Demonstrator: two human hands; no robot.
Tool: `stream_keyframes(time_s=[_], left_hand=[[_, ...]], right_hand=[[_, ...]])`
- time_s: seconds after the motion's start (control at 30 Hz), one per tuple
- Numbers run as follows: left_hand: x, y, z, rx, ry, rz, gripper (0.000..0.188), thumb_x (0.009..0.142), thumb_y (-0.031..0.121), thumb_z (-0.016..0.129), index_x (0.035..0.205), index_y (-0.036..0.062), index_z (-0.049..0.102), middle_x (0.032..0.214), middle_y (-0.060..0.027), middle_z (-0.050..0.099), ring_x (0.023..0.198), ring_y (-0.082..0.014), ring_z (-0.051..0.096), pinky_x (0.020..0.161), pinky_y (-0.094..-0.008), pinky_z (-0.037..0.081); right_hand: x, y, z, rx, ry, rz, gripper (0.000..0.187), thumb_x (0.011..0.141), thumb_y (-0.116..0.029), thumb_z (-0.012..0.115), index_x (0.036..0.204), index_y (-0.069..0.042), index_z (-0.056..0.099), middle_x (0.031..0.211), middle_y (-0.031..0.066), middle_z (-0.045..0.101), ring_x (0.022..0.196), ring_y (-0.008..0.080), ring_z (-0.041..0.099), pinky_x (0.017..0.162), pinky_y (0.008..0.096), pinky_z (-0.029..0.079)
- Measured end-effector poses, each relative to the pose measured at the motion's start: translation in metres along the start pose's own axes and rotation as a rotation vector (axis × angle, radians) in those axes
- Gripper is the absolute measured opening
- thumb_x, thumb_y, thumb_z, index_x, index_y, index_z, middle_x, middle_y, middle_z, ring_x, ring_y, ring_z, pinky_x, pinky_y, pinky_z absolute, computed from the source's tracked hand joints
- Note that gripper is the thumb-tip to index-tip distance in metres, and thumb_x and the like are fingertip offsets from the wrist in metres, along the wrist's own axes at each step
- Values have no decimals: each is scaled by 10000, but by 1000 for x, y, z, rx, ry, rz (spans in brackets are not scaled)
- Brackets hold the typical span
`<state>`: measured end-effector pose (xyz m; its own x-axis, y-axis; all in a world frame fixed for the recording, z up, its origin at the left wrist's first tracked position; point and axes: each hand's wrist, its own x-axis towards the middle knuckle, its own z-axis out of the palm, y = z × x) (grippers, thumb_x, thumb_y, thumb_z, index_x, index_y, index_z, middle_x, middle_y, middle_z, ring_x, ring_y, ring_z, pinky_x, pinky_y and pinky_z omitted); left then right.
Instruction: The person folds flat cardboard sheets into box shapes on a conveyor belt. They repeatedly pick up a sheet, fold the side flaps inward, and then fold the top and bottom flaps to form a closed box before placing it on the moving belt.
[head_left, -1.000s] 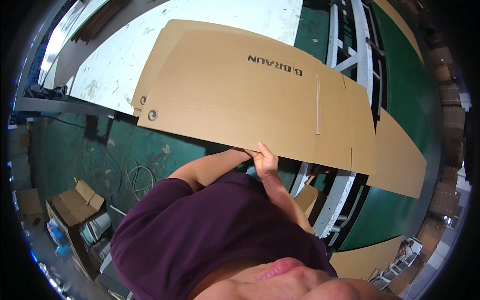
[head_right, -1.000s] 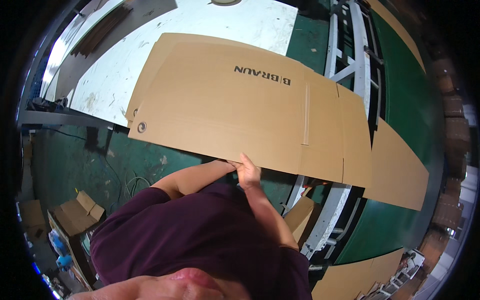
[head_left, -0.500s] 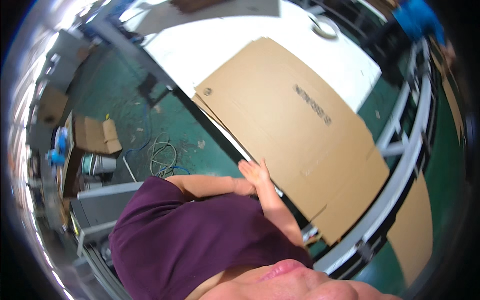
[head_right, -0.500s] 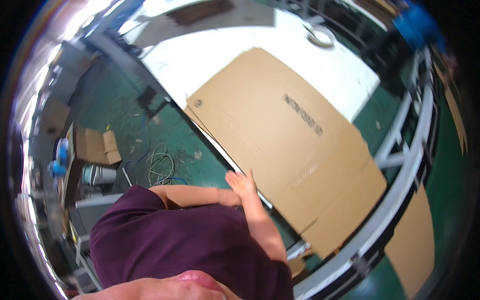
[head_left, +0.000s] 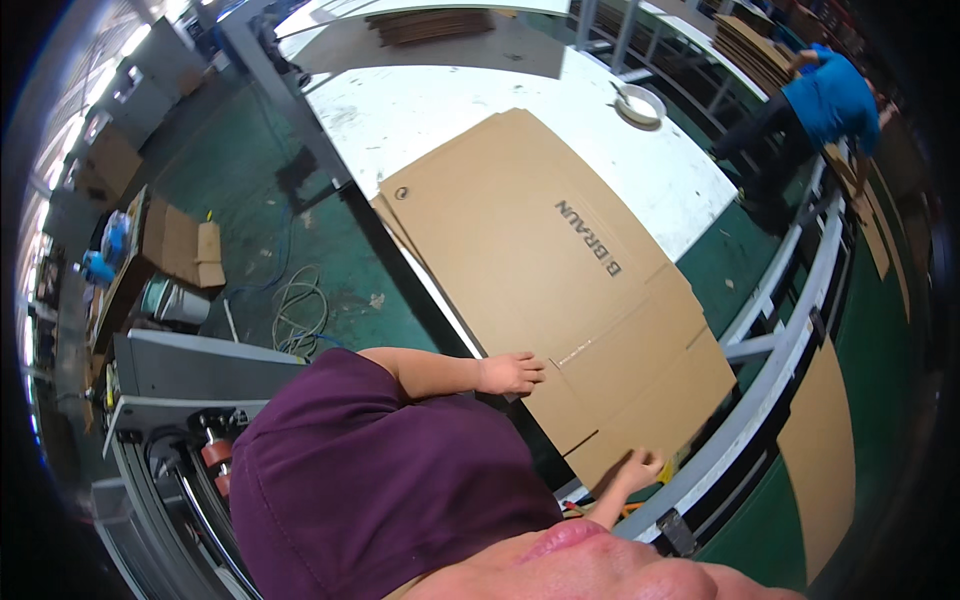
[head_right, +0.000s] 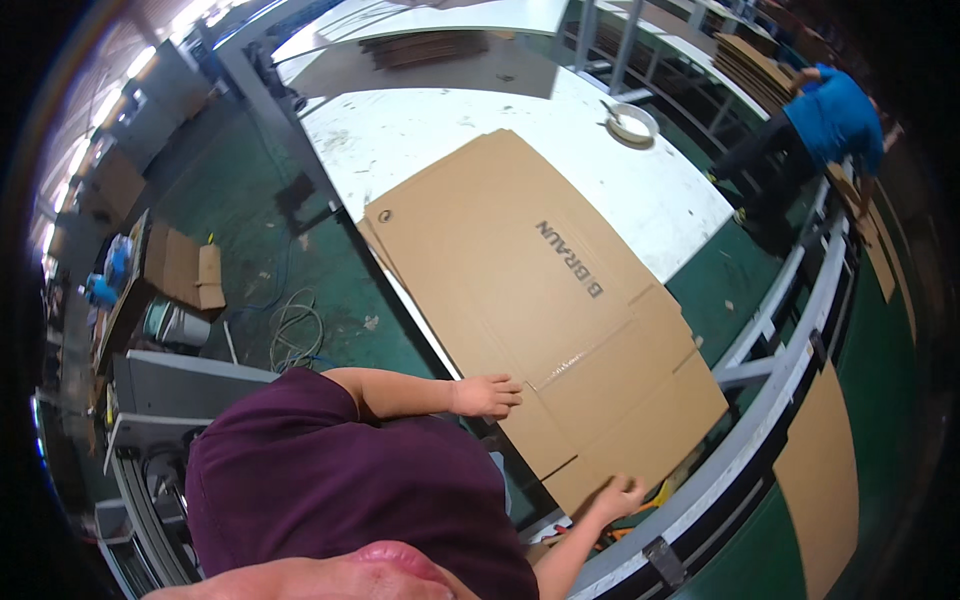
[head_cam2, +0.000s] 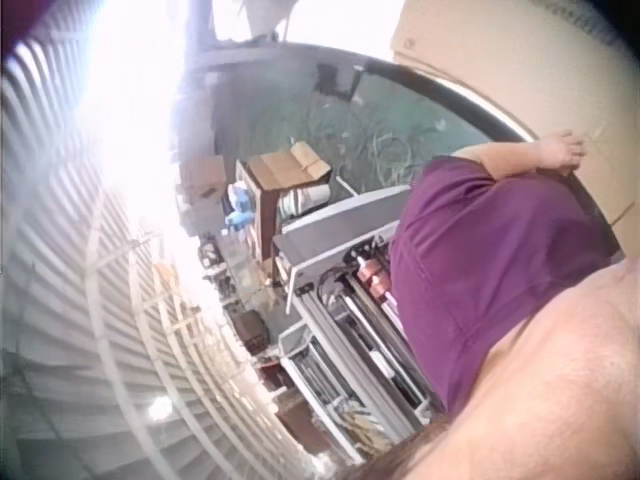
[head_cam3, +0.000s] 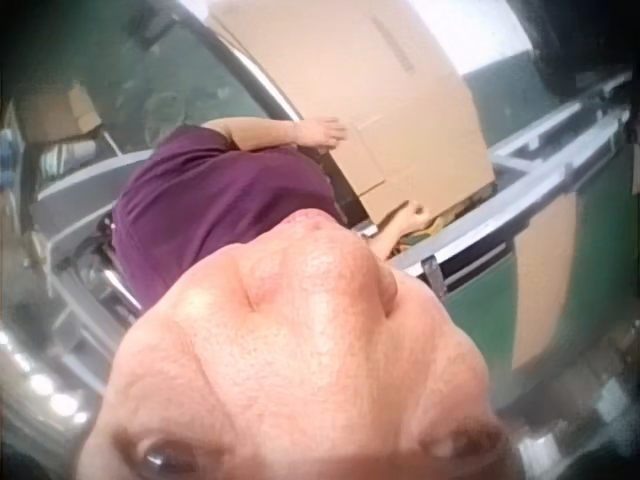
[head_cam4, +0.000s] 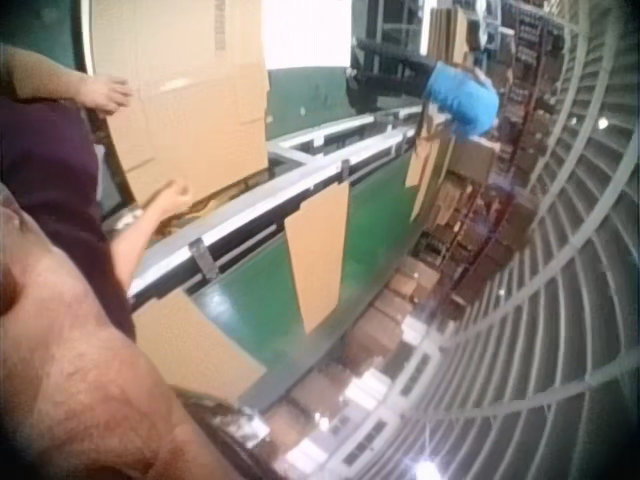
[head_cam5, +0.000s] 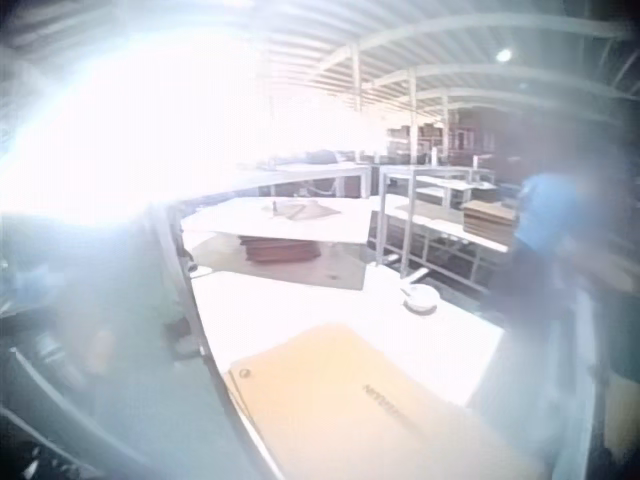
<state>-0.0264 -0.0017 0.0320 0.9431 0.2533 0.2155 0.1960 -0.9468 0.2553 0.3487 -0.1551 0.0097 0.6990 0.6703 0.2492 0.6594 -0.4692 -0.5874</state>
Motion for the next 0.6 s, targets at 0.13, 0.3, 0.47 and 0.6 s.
stream_keyframes(time_s=[0.13,0.3,0.47,0.6], left_hand=[[-2,-1,-9,-29,-23,27,171,799,198,582,931,89,582,1216,-93,518,1245,-305,414,1049,-450,345],[-12,-26,-12,-297,21,114,162,801,95,591,935,21,538,1227,-192,503,1238,-399,436,1045,-476,380],[-21,-38,18,-344,47,82,241,734,85,638,942,12,543,1228,-198,513,1225,-405,451,1043,-459,392],[-12,-29,-9,-349,7,38,302,672,115,702,925,30,560,1215,-157,533,1223,-369,465,1040,-429,400]], right_hand=[[22,78,-20,182,11,507,481,733,-55,697,1172,55,534,1059,153,640,871,299,637,779,378,514],[40,49,-44,89,-155,274,493,637,-8,752,1093,22,567,1030,138,656,910,270,647,818,376,504],[42,-163,-69,142,-107,-82,337,727,-71,606,1056,-8,569,1000,202,641,897,358,628,821,408,491],[10,-253,13,-88,-302,-241,242,743,-24,492,984,-19,517,890,231,610,831,444,611,736,499,494]])
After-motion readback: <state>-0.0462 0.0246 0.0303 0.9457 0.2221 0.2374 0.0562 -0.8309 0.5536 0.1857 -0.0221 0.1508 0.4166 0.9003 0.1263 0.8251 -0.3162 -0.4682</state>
